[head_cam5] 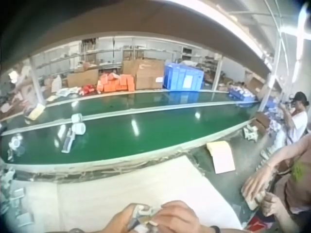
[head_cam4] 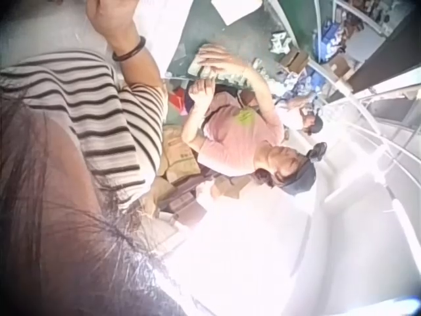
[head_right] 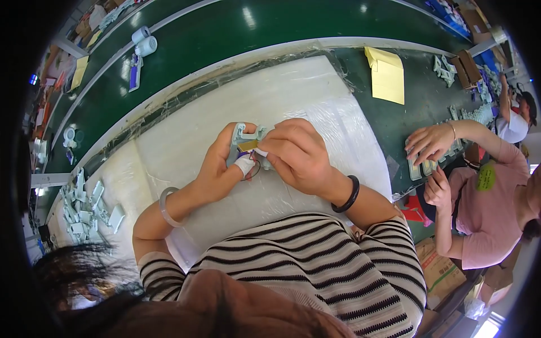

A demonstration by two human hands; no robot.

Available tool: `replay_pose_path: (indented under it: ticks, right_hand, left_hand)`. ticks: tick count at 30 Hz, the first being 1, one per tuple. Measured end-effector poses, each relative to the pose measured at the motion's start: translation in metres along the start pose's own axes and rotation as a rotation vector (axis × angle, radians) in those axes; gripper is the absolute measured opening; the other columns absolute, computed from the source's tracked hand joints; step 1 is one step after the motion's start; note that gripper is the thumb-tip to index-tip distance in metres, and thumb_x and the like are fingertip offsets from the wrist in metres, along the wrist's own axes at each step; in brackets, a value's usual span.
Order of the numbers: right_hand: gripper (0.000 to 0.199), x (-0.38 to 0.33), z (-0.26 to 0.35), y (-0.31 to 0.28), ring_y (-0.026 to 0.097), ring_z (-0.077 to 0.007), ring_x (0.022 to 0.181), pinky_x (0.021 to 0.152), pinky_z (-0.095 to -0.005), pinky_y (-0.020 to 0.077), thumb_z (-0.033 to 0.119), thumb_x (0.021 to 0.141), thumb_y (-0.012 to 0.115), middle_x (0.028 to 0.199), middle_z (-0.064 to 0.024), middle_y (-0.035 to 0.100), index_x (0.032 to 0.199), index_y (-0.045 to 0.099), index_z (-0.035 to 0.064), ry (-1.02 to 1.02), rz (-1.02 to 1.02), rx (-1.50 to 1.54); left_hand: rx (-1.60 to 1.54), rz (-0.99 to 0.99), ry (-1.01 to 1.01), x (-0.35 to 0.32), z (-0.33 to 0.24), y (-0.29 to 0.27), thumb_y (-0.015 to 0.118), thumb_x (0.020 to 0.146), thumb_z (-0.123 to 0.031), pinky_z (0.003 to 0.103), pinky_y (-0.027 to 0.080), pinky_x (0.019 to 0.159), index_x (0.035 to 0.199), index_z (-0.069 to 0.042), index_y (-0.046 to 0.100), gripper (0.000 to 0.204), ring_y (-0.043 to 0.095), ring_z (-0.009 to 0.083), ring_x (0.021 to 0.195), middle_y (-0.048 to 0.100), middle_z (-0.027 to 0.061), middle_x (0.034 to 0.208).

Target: The person assembles portable electric fans by retrieving components from a conveyor belt, securing the battery and wiring into the plastic casing, attaching the fan head, snapping on the handle covers by hand, and placing the assembled fans back onto the conveyor belt.

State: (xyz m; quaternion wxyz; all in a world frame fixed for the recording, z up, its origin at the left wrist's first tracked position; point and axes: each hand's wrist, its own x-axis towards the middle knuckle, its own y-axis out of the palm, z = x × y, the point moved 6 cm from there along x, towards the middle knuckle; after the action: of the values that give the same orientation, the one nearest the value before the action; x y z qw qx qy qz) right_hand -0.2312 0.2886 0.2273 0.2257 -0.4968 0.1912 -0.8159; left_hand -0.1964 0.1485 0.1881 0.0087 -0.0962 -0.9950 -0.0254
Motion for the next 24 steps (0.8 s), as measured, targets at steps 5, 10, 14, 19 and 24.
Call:
replay_pose_path:
  ticks: [5,10,14,19,24]
  right_hand:
    - [0.034,0.0,0.001,0.0,0.06,-0.0309,0.087,0.077,-0.0389,0.0503,-0.012,0.062,0.068,0.091,-0.0113,0.061,0.092,0.063,0.0018,0.001,0.002,-0.002]
    - [0.033,0.001,0.001,0.0,0.06,-0.03,0.085,0.078,-0.0398,0.0505,-0.011,0.062,0.069,0.089,-0.0109,0.061,0.092,0.063,0.0017,-0.017,0.005,-0.022]
    - [0.033,0.002,0.002,0.001,0.06,-0.0292,0.084,0.079,-0.0407,0.0507,-0.012,0.062,0.068,0.087,-0.011,0.061,0.091,0.063,0.0014,-0.022,0.005,-0.027]
    - [0.033,0.001,0.001,0.003,0.06,-0.0287,0.082,0.08,-0.0414,0.0505,-0.012,0.062,0.068,0.087,-0.0112,0.061,0.091,0.062,0.0008,-0.017,0.006,0.004]
    - [0.03,0.003,0.001,0.003,0.06,-0.0255,0.079,0.085,-0.0436,0.0498,-0.013,0.063,0.067,0.085,-0.0106,0.061,0.09,0.062,0.0004,-0.018,0.028,0.002]
  left_hand:
    - [0.018,0.003,0.011,-0.001,0.001,0.0,0.055,0.08,-0.004,0.028,0.045,0.08,0.12,-0.002,0.043,0.041,0.054,0.016,0.09,0.056,0.0096,0.101]
    - [0.029,0.005,0.01,-0.001,0.001,0.0,0.054,0.08,-0.004,0.028,0.045,0.081,0.12,-0.002,0.043,0.041,0.054,0.0166,0.09,0.055,0.0097,0.101]
    - [-0.027,0.044,0.065,-0.001,0.0,-0.001,0.053,0.082,-0.004,0.028,0.044,0.081,0.121,-0.001,0.043,0.041,0.053,0.0154,0.09,0.055,0.0086,0.103]
    - [-0.071,0.1,0.138,-0.002,-0.009,0.002,0.055,0.088,-0.01,0.027,0.044,0.081,0.123,0.0,0.044,0.038,0.053,0.014,0.091,0.056,0.0078,0.105]
    - [0.104,0.058,0.165,0.0,0.0,0.003,0.046,0.097,-0.021,0.019,0.043,0.057,0.132,-0.002,0.04,0.04,0.047,0.0054,0.068,0.051,0.0009,0.085]
